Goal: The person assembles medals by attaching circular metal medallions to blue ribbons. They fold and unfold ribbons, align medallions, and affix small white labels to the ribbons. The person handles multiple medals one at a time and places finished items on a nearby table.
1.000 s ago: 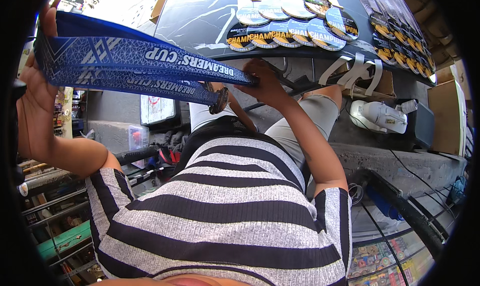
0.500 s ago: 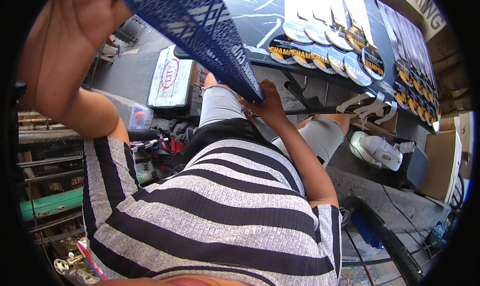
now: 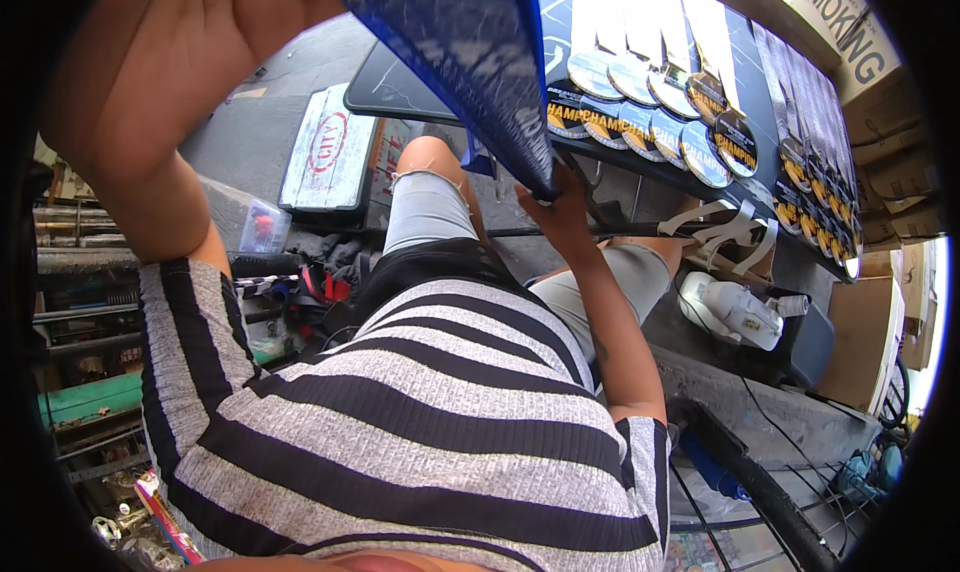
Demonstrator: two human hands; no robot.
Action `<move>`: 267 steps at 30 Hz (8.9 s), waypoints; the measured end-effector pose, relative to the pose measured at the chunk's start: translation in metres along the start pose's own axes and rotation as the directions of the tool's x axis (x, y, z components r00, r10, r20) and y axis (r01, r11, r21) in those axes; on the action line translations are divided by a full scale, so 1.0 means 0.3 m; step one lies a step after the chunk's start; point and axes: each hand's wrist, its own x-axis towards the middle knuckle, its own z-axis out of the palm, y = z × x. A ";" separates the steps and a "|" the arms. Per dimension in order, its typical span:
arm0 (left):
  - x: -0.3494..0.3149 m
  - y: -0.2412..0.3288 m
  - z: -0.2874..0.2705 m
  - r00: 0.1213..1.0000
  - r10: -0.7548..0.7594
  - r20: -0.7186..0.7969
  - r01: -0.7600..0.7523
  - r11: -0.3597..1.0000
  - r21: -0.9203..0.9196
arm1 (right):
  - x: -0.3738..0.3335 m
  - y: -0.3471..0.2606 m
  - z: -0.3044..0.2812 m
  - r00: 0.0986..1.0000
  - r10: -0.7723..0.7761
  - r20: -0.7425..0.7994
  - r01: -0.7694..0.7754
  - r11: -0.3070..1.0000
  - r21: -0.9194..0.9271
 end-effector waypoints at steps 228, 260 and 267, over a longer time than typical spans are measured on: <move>0.167 -0.525 -0.015 0.996 -0.080 -0.032 0.081 0.996 0.039 | -0.032 -0.578 -0.070 0.952 -0.237 -0.194 0.234 0.972 -0.036; 0.167 -0.244 -0.054 0.977 -0.037 0.211 -0.163 0.508 0.846 | 0.176 -0.771 -0.253 0.909 -0.235 0.344 0.241 0.970 0.024; 0.214 -0.187 -0.057 0.937 -0.223 0.269 -0.126 0.503 0.855 | 0.173 -0.763 -0.268 0.929 -0.264 0.258 0.274 0.962 -0.004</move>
